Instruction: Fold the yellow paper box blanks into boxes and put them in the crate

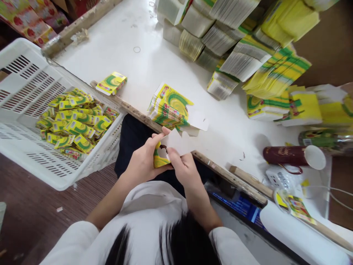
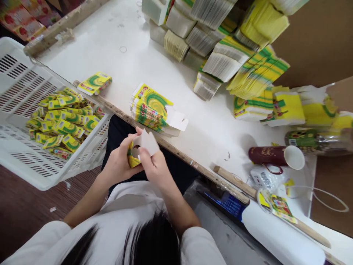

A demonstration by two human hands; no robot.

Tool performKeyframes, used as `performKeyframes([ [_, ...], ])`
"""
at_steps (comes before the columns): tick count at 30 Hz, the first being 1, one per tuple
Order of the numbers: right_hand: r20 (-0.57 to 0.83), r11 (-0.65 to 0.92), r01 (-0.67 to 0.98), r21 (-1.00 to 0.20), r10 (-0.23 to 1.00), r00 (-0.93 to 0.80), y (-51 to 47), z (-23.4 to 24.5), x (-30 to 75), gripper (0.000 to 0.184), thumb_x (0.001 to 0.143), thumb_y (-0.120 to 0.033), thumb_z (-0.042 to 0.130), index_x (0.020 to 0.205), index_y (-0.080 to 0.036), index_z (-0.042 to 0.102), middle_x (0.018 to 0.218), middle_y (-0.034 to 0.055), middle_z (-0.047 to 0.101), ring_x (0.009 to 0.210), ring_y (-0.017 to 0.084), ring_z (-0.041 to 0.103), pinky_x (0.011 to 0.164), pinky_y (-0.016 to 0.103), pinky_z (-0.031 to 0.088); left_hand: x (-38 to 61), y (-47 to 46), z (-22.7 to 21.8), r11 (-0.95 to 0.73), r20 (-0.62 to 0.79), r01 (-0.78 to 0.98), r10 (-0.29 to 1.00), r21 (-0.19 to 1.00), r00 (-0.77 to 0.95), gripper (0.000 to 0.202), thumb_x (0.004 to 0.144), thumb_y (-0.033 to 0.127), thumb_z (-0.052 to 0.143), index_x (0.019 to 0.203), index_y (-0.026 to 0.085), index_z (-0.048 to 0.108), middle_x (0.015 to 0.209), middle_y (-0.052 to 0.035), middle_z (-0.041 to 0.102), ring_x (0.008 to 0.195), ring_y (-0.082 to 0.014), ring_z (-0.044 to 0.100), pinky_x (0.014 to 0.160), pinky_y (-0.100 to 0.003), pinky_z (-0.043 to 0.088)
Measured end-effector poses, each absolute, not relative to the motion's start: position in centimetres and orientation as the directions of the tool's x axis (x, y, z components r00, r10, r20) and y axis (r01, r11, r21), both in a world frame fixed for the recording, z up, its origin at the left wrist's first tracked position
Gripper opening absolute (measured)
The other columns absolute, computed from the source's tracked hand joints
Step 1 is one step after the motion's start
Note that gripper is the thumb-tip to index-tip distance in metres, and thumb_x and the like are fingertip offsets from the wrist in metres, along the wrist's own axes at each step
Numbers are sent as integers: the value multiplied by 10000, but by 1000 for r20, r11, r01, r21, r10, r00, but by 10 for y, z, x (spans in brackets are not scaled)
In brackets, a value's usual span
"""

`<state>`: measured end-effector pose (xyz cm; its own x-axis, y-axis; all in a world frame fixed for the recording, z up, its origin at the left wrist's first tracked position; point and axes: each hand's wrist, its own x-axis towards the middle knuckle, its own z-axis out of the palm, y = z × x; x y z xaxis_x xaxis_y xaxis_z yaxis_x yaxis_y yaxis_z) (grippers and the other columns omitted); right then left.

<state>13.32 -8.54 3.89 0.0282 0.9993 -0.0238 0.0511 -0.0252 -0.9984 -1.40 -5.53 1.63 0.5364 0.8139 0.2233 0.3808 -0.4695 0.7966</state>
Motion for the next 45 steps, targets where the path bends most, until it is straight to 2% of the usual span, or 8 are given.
performKeyframes([
  [5, -53, -51, -45, -998, 998, 36, -79, 34, 140, 539, 1030, -494, 408, 1506, -243, 424, 1355, 98, 673, 1290, 251, 618, 1121, 468, 486, -12, -54, 16, -491, 272, 371, 819, 788, 506, 681, 780, 248, 747, 1367, 294, 404, 1177, -65, 640, 995, -232, 703, 787, -305, 551],
  [10, 139, 160, 103, -982, 973, -183, -84, 32, 138, 767, 988, -564, 460, 1619, -277, 133, 1629, 97, 357, 1484, 265, 384, 1196, 481, 390, -14, -50, 13, -438, 249, 241, 796, 866, 552, 685, 736, 266, 728, 1324, 295, 379, 1128, -32, 629, 821, -180, 691, 664, -271, 525],
  [15, 224, 259, 383, -887, 965, -135, -86, 29, 142, 537, 995, -146, 419, 1491, -345, 472, 1628, 31, 368, 1458, 215, 432, 1186, 420, 413, -13, -49, 8, -426, 235, 387, 861, 818, 452, 718, 706, 276, 744, 1311, 238, 359, 1213, -102, 556, 940, -244, 667, 736, -351, 528],
  [24, 202, 280, 472, -836, 957, -210, -87, 28, 168, 471, 940, -377, 630, 1397, -273, 592, 1676, 124, 230, 1434, 312, 461, 1102, 468, 477, -41, -38, 20, -411, 219, 431, 877, 803, 427, 531, 716, 350, 825, 1162, 243, 559, 1065, -46, 675, 966, -235, 660, 839, -357, 525],
  [30, 196, 263, 427, -865, 961, -194, -83, 41, 168, 232, 899, -358, 691, 1093, -246, 752, 1544, 141, 485, 1389, 314, 518, 1067, 464, 498, -31, -38, 30, -425, 234, 404, 866, 810, 441, 555, 675, 392, 860, 1134, 218, 600, 1017, -36, 707, 881, -206, 680, 784, -312, 529],
  [35, 283, 266, 410, -872, 959, -20, -72, 38, 146, 551, 892, -427, 690, 1374, -225, 513, 1481, 170, 540, 1396, 304, 508, 1092, 488, 486, -51, -37, 29, -303, 174, 499, 942, 812, 289, 568, 679, 418, 856, 1155, 233, 607, 1007, -10, 687, 843, -191, 671, 725, -305, 526],
  [41, 392, 100, 724, -683, 886, 248, -37, 44, 178, 539, 927, -387, 649, 1412, -244, 465, 1354, 135, 616, 1287, 312, 572, 1105, 547, 448, -121, -13, 13, -133, 453, 785, 868, 605, -202, 1060, 556, 459, 940, 1443, 220, 410, 1493, -97, 454, 1417, -446, 351, 1170, -649, 223],
  [45, 308, -33, 819, -572, 917, 252, -17, 32, 195, 377, 906, -242, 641, 1275, -221, 570, 1088, 98, 705, 1054, 299, 647, 991, 517, 495, -99, -18, 8, -167, 251, 616, 967, 770, -52, 693, 752, 422, 822, 1360, 259, 531, 1405, -66, 566, 1350, -342, 486, 1135, -558, 359],
])
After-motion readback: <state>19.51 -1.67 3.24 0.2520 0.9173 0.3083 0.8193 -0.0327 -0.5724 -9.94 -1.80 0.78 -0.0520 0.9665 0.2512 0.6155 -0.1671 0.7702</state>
